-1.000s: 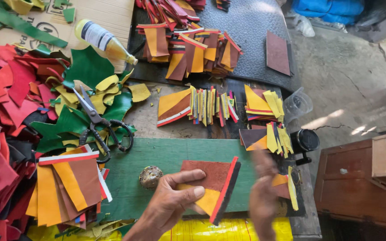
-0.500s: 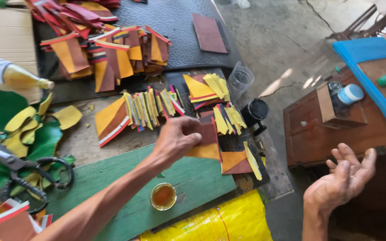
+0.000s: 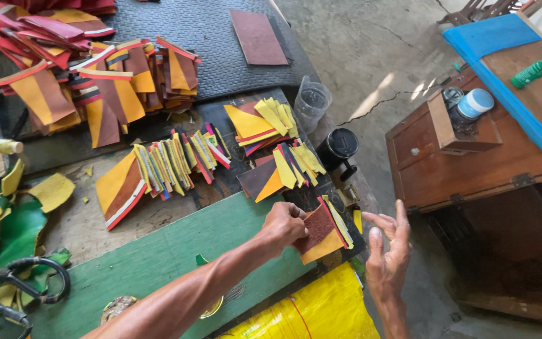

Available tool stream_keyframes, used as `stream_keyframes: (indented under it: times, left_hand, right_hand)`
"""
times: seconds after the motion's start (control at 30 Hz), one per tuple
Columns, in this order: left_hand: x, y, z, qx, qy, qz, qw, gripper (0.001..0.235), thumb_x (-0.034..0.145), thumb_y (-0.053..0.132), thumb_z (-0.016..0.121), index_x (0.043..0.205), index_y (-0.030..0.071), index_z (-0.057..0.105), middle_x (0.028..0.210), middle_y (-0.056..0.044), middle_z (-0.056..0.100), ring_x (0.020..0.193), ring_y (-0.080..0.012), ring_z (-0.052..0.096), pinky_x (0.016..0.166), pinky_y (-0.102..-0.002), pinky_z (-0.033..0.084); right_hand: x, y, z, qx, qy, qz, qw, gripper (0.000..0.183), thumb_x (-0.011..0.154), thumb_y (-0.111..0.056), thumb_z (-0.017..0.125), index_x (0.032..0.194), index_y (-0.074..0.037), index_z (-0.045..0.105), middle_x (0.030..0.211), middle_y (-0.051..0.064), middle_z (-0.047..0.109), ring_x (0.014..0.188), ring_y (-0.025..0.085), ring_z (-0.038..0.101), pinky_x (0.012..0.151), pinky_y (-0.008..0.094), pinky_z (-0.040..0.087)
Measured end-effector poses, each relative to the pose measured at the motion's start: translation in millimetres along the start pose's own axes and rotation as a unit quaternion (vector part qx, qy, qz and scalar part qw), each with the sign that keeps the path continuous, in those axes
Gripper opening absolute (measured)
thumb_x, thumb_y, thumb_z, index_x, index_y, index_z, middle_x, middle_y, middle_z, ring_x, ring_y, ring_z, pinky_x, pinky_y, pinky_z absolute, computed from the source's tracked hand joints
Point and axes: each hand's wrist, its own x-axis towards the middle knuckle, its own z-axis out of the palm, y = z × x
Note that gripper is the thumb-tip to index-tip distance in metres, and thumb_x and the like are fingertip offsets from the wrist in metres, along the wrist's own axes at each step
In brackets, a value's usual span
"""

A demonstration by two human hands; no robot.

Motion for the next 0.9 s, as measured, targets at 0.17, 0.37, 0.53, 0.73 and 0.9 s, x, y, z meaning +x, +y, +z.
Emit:
stream_keyframes:
  times: [0.17,0.37,0.53,0.73,0.9]
  left_hand:
    - [6.4,2.2,14.6,0.026,0.009,-0.006,1.0,0.02,0.076,0.001,0.074,0.096,0.004,0.075,0.089,-0.013,0.077,0.073,-0.0201,0.074,0.063,-0.034,0.06]
    - [10.1,4.3,21.2,0.069,0.056,-0.03,0.996,0.021,0.076,0.002,0.071,0.097,0.005,0.076,0.093,-0.015,0.077,0.079,-0.0227,0.075,0.068,-0.036,0.062]
    - [10.2,2.7,13.9,0.099,0.071,-0.03,0.992,0.023,0.075,0.005,0.071,0.098,0.005,0.075,0.098,-0.017,0.078,0.088,-0.0256,0.078,0.076,-0.036,0.062]
    - [4.4,5.5,11.9,0.112,0.064,-0.008,0.992,0.02,0.077,0.005,0.072,0.097,0.002,0.075,0.099,-0.017,0.078,0.091,-0.0251,0.077,0.078,-0.035,0.06]
    - [-6.0,13.3,4.9,0.094,0.024,-0.009,0.995,0.018,0.077,0.001,0.072,0.095,-0.003,0.072,0.097,-0.02,0.077,0.088,-0.027,0.079,0.07,-0.033,0.063]
  right_hand:
    - [-3.9,9.2,3.5,-0.006,-0.007,0.005,1.0,0.061,0.098,-0.013,0.051,0.154,0.005,0.037,0.117,0.011,0.075,0.122,0.025,0.061,0.114,0.041,0.041]
    - [-8.8,15.1,8.6,-0.023,-0.017,0.01,1.0,0.059,0.097,-0.013,0.052,0.153,0.004,0.04,0.116,0.01,0.075,0.121,0.026,0.061,0.113,0.042,0.039]
    - [-8.3,25.0,15.6,-0.052,-0.055,-0.012,0.997,0.062,0.092,-0.01,0.051,0.153,0.001,0.041,0.114,0.005,0.077,0.119,0.023,0.06,0.114,0.042,0.036]
    - [-8.3,40.5,30.1,-0.155,-0.106,-0.036,0.982,0.067,0.091,-0.004,0.057,0.155,-0.004,0.038,0.108,-0.006,0.078,0.116,0.018,0.056,0.11,0.042,0.026]
    - [-7.7,51.4,38.3,-0.198,-0.121,-0.065,0.97,0.076,0.088,-0.003,0.061,0.158,-0.005,0.033,0.104,-0.01,0.079,0.116,0.017,0.055,0.108,0.041,0.025]
